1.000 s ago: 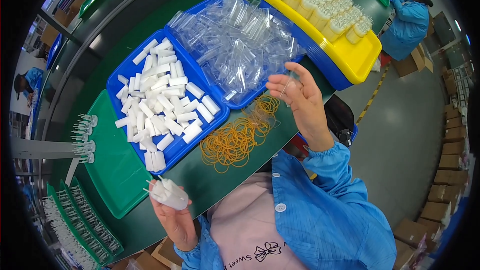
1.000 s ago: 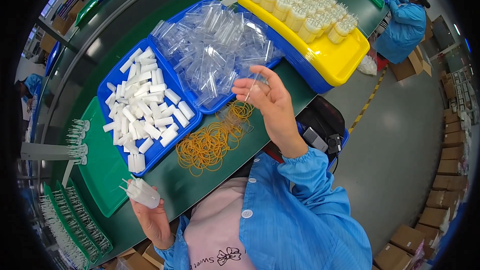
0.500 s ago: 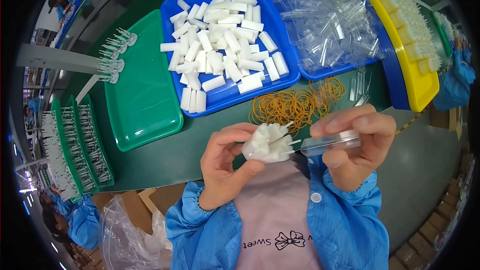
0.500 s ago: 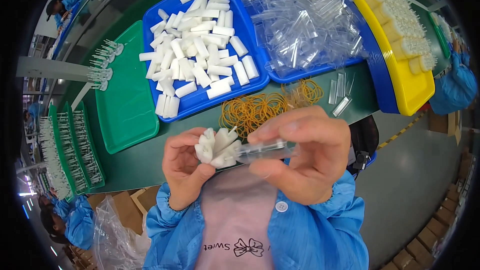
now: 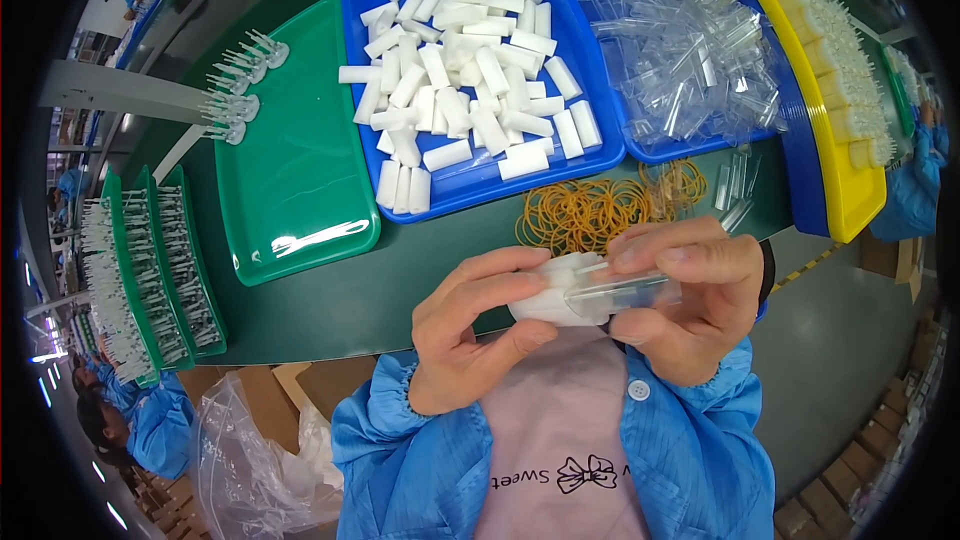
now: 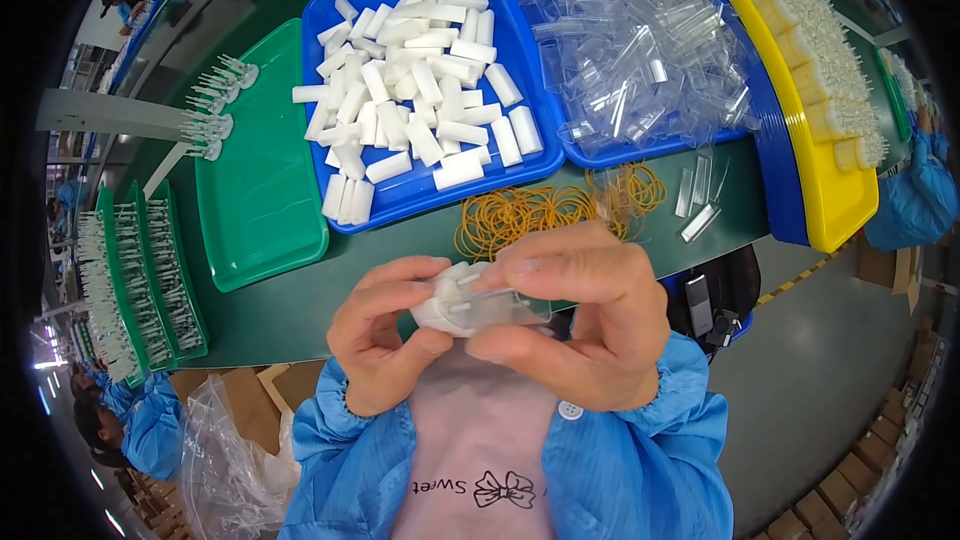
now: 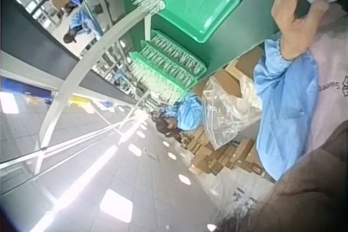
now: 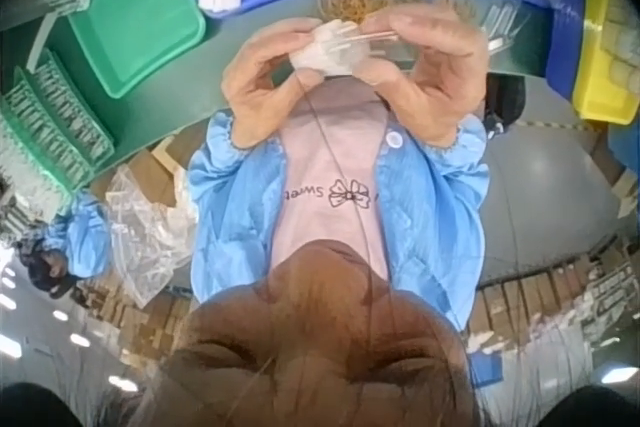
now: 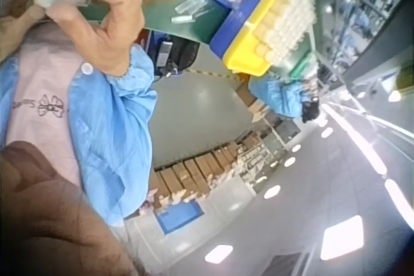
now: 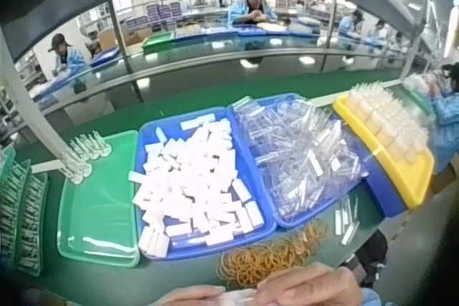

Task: The person assembles components by mounting white foam cylinders onto plastic pin bases, sliding clear plastic sleeves over the cylinders, securing the bundles with rubber bands, and placing the completed units onto a tray.

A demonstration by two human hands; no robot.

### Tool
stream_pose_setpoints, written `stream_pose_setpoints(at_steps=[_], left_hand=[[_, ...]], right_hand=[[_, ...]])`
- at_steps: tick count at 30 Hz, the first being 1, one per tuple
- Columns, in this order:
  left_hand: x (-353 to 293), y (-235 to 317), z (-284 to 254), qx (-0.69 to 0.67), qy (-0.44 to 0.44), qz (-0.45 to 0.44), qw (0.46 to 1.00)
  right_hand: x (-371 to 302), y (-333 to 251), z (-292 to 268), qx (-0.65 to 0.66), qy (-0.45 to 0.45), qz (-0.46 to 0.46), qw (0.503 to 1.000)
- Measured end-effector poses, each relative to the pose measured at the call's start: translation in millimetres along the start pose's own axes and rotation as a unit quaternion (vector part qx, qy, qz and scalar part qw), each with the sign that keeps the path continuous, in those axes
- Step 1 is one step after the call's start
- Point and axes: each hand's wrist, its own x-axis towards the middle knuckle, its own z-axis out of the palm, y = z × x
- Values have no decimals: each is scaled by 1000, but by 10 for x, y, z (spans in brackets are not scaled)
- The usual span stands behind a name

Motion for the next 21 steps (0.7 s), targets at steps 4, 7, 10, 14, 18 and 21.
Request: stream_pose_setpoints(at_steps=[4,7,10,14,18,21], left_hand=[[-17,-7,-26,6,15,-9,1000],[11,-1,-39,77,-3,29,997],[6,-3,-29,78,3,20,997],[-16,31,-10,109,5,40,993],[-39,42,7,154,2,66,986],[-34,51,16,180,6,77,981]], right_hand=[[7,-62,-78,-8,-16,66,998],[50,-48,-173,-145,-61,23,987],[-17,-25,-163,-110,-39,62,991],[-150,25,-77,-56,7,73,996],[-183,33,-49,-122,26,13,992],[-174,52,-43,-124,31,13,992]])
